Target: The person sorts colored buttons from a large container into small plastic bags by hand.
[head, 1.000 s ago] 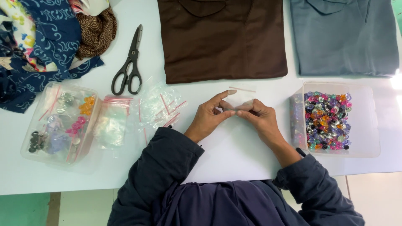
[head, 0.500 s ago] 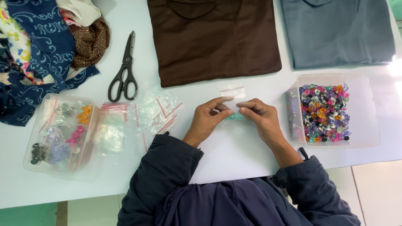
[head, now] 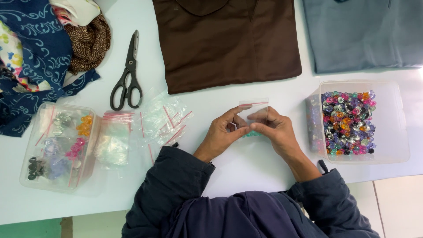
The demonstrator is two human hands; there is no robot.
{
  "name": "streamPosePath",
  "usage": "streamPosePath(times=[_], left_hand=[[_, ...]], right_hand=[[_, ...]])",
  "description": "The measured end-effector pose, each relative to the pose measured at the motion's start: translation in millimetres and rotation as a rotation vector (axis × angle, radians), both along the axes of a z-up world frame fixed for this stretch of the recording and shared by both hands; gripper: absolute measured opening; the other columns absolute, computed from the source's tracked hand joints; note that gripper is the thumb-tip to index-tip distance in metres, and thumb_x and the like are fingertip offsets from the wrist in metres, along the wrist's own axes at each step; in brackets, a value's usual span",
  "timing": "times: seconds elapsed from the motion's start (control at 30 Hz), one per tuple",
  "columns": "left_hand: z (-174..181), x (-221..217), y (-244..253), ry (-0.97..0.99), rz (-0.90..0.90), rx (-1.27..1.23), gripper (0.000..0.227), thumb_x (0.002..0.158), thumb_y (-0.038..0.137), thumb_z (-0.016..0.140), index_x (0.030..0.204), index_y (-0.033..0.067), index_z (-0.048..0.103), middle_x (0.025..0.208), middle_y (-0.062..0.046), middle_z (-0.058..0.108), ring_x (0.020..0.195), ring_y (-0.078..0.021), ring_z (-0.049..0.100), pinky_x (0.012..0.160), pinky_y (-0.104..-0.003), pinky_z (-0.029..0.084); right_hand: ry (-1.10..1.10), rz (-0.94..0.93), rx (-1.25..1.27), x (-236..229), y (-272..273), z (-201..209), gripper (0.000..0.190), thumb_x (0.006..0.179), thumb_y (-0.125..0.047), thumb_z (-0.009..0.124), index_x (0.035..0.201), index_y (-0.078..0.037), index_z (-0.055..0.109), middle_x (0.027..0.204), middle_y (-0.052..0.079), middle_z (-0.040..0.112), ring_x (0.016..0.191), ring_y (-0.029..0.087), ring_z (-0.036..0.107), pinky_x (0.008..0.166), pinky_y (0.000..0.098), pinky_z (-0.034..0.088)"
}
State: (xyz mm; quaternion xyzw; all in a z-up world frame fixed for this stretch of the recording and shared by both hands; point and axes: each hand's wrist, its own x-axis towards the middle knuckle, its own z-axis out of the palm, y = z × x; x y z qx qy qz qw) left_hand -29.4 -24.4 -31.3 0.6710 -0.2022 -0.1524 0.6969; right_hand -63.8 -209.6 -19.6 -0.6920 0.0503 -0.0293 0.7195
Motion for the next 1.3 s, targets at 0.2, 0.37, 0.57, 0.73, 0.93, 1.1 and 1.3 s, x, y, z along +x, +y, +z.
streamPosePath(times=[0.2,0.37,0.57,0.73,0.93,1.1,1.3], left_hand=[[6.0,2.4,5.2,0.020,-0.112,0.031,0.065,0.089,0.013,0.078,0.148,0.0071,0.050,0.089,-0.006,0.073,0.082,-0.0129,0.061,0.069,-0.023,0.049],[-3.9,4.2,4.1,0.013,-0.116,0.049,0.067,0.090,0.012,0.077,0.150,0.0087,0.047,0.089,-0.007,0.073,0.083,-0.0131,0.061,0.070,-0.023,0.049],[5.3,0.2,3.2,0.011,-0.156,0.062,0.070,0.090,0.012,0.077,0.152,0.0083,0.044,0.090,-0.006,0.073,0.082,-0.0134,0.062,0.069,-0.024,0.048],[-1.0,-3.8,2.7,0.007,-0.160,0.094,0.070,0.092,0.008,0.072,0.154,0.0085,0.040,0.090,-0.010,0.071,0.083,-0.0155,0.060,0.071,-0.027,0.048],[9.4,-4.0,0.5,0.035,-0.192,0.093,0.070,0.091,0.012,0.074,0.153,0.0070,0.041,0.093,-0.008,0.073,0.083,-0.0143,0.062,0.070,-0.025,0.048],[6.2,-6.0,-1.3,0.006,-0.021,0.024,0.066,0.093,0.009,0.072,0.152,0.0081,0.043,0.094,-0.006,0.074,0.085,-0.0132,0.062,0.071,-0.024,0.048],[3.3,-1.6,3.5,-0.082,0.127,0.007,0.063,0.095,0.013,0.072,0.151,0.0058,0.043,0.095,-0.006,0.074,0.086,-0.0139,0.061,0.072,-0.025,0.048]], right_hand=[[-0.012,-0.113,0.077,3.0,-13.5,-16.3,0.015,0.083,0.000,0.083,0.096,0.004,0.077,0.082,0.009,0.059,0.074,0.010,0.049,0.070,0.0245,0.041],[0.057,-0.018,0.112,2.0,16.9,18.0,0.016,0.077,0.001,0.086,0.090,0.005,0.078,0.074,0.011,0.064,0.069,0.013,0.056,0.069,0.0259,0.046],[0.027,-0.067,0.076,4.4,1.4,1.6,0.014,0.077,0.002,0.087,0.086,0.005,0.077,0.081,0.012,0.063,0.076,0.013,0.055,0.072,0.0269,0.044],[0.081,0.028,0.063,0.3,21.9,22.5,0.016,0.070,0.004,0.089,0.083,0.003,0.079,0.078,0.010,0.064,0.076,0.013,0.058,0.075,0.0263,0.048],[0.034,-0.055,0.058,4.5,-0.1,2.7,0.013,0.079,0.001,0.087,0.083,0.005,0.076,0.083,0.013,0.060,0.080,0.015,0.056,0.078,0.0280,0.047],[0.058,-0.013,0.095,6.3,1.2,15.8,0.023,0.081,-0.005,0.086,0.100,0.003,0.076,0.091,0.009,0.061,0.087,0.014,0.056,0.081,0.0297,0.048],[0.078,0.030,-0.044,-2.0,3.8,2.0,0.023,0.079,-0.005,0.087,0.099,0.003,0.079,0.089,0.011,0.064,0.084,0.013,0.057,0.078,0.0264,0.050]])
